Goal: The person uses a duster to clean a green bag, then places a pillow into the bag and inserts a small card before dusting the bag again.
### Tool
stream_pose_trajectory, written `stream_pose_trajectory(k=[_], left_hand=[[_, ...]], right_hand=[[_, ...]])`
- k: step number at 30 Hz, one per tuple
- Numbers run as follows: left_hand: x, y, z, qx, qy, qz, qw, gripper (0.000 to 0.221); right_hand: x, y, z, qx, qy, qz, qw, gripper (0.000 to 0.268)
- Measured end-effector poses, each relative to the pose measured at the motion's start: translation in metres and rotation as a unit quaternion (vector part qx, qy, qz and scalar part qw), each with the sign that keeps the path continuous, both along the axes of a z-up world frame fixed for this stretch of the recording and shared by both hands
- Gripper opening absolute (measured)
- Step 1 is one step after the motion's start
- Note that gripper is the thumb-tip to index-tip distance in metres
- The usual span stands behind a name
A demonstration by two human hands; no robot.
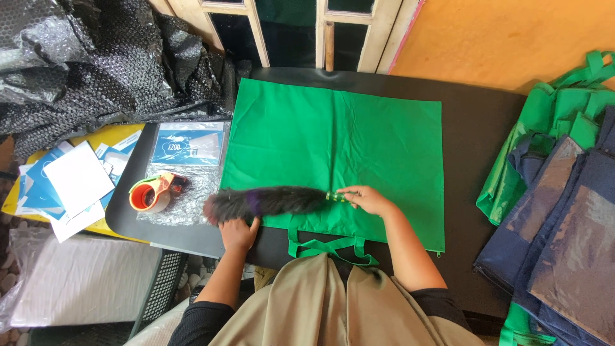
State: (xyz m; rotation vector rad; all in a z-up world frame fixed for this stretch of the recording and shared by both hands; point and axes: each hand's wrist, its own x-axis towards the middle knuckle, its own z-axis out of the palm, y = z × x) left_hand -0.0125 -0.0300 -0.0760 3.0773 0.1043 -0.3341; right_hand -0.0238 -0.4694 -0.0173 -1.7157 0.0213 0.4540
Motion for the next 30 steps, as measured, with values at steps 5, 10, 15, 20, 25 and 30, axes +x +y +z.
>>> stream_pose_trajectory(k=[5, 10, 15, 20, 25, 30], left_hand=[[-0.009, -0.005, 0.015, -0.086, -0.135, -0.033, 0.987, 0.080], [-0.009, -0.005, 0.012, -0.076, -0.121, -0.031, 0.989, 0.081], [-0.004, -0.005, 0.011, -0.034, -0.108, -0.018, 0.993, 0.074], [-0.009, -0.006, 0.015, -0.081, -0.127, -0.030, 0.988, 0.080], [-0.010, -0.007, 0.016, -0.080, -0.133, -0.033, 0.987, 0.080], [-0.009, -0.004, 0.011, -0.075, -0.129, -0.029, 0.988, 0.081]], right_hand=[[0.017, -0.004, -0.039, -0.069, -0.055, -0.164, 0.983, 0.033], [0.000, -0.006, 0.011, 0.068, -0.001, -0.247, 0.967, 0.033], [-0.046, -0.058, 0.044, -0.006, 0.100, -0.034, 0.994, 0.038], [-0.080, -0.133, -0.042, -0.039, 0.110, -0.232, 0.966, 0.034], [-0.091, -0.137, -0.032, 0.044, 0.049, -0.431, 0.900, 0.033], [-0.117, -0.134, -0.009, 0.063, 0.122, -0.237, 0.962, 0.036]])
